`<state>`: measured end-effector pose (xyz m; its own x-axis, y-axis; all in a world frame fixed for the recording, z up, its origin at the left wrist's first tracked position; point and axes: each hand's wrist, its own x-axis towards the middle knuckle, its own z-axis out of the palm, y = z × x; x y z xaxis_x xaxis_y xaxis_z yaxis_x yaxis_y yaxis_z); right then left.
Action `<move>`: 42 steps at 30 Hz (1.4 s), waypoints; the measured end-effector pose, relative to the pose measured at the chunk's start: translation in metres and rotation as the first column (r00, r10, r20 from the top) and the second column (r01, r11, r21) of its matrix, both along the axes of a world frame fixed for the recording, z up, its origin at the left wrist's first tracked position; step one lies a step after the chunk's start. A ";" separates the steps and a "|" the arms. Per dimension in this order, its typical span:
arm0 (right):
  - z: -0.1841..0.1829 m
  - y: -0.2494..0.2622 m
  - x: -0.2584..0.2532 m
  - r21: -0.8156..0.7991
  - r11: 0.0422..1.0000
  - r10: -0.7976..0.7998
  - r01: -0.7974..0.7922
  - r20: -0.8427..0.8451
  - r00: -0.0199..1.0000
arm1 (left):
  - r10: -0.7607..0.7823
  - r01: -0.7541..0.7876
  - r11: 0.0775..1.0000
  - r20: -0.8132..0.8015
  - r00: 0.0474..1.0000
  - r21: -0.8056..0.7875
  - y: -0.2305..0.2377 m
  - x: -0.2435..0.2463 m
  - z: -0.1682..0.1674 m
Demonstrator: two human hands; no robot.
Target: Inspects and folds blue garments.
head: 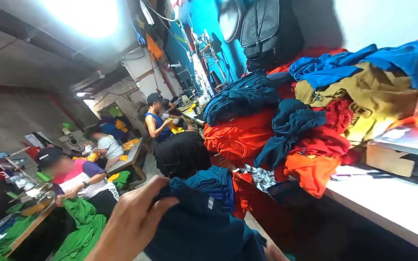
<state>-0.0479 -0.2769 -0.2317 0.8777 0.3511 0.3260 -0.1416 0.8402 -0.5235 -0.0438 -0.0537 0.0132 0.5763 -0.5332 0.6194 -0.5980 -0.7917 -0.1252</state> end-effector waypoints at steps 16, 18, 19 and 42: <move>0.042 -0.031 0.027 -0.533 0.794 -0.342 0.294 0.008 0.940 | 0.086 -0.133 0.948 -0.171 0.982 -0.287 0.020 -0.039 -0.026; 0.046 -0.031 0.034 -0.571 0.740 -0.379 0.357 0.085 0.922 | 0.090 -0.141 0.945 -0.182 0.979 -0.295 0.018 -0.036 -0.028; 0.046 -0.032 0.039 -0.583 0.712 -0.373 0.391 0.157 0.914 | 0.081 -0.136 0.942 -0.184 0.980 -0.307 0.016 -0.033 -0.029; 0.057 -0.037 0.073 -0.616 0.489 -0.049 0.618 0.688 0.724 | 0.026 -0.089 0.953 -0.217 0.976 -0.289 0.039 -0.042 -0.006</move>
<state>0.0256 -0.3139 -0.1744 0.7525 0.4129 0.5131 0.5770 -0.0377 -0.8159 -0.0857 -0.0148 0.0075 0.7333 -0.3070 0.6067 -0.5379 -0.8077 0.2415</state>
